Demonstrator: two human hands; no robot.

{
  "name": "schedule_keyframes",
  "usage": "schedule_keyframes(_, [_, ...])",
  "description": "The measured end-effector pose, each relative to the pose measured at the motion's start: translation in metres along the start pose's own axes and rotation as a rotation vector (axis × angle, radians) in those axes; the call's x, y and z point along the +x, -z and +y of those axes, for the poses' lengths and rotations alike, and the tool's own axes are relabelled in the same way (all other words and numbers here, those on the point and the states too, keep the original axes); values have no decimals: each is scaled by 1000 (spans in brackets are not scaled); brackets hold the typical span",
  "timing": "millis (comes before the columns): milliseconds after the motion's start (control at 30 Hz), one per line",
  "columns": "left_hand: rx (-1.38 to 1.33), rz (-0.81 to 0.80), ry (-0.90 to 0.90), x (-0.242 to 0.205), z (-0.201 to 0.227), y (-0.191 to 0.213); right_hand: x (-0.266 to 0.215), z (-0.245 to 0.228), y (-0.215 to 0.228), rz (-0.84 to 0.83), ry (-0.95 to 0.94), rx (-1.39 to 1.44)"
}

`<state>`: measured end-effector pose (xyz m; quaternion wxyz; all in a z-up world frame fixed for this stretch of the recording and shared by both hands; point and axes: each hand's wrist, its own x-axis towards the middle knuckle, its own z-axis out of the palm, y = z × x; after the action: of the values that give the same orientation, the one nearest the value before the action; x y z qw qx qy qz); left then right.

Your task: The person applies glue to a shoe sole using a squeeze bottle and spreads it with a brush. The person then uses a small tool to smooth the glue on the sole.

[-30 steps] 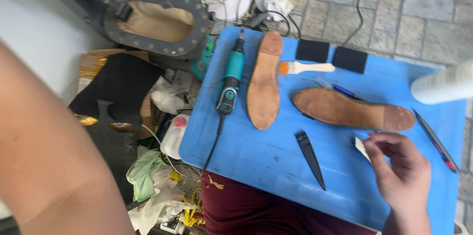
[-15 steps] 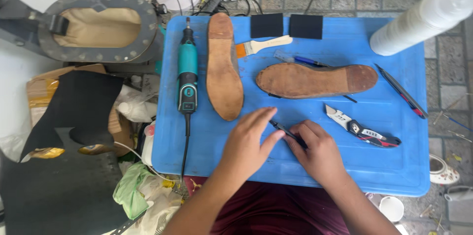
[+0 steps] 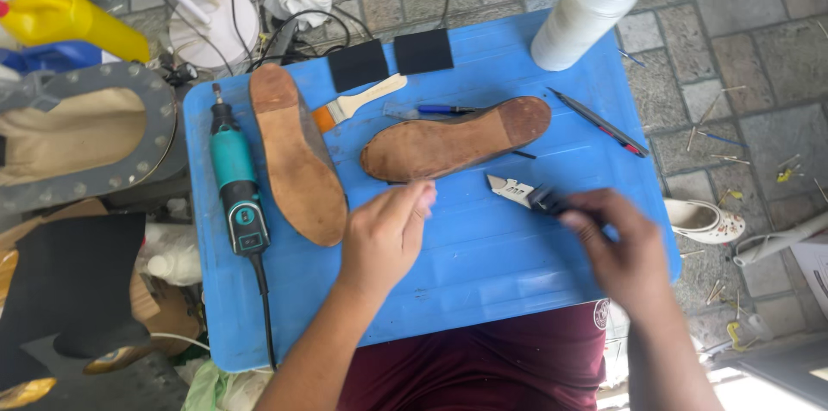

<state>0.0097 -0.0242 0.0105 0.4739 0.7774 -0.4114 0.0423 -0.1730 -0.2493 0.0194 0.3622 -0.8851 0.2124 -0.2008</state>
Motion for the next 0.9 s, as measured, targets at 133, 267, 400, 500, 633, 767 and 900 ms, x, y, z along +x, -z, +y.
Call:
schedule_keyframes(133, [227,-121,-187,41,-7,-10,30,29,20,62,81,-412])
schedule_keyframes(267, [402,-218,-162,66,-21,-38,52,33,7,10,198,-483])
schedule_keyframes(400, [382,-301,-47,66,-30,-48,50,20,8,47,287,-461])
schedule_keyframes(500, [366,-165,-59,56,-18,-44,36,5,12,-118,367,-293])
schedule_keyframes(633, [385,7,-28,37,12,-20,31,-5,2,-229,365,-266])
schedule_keyframes(767, [374,4,27,9,33,15,39,-5,-1,-124,338,-144])
schedule_keyframes(900, [417,-35,39,-11,34,19,72,-2,-5,-10,360,-250])
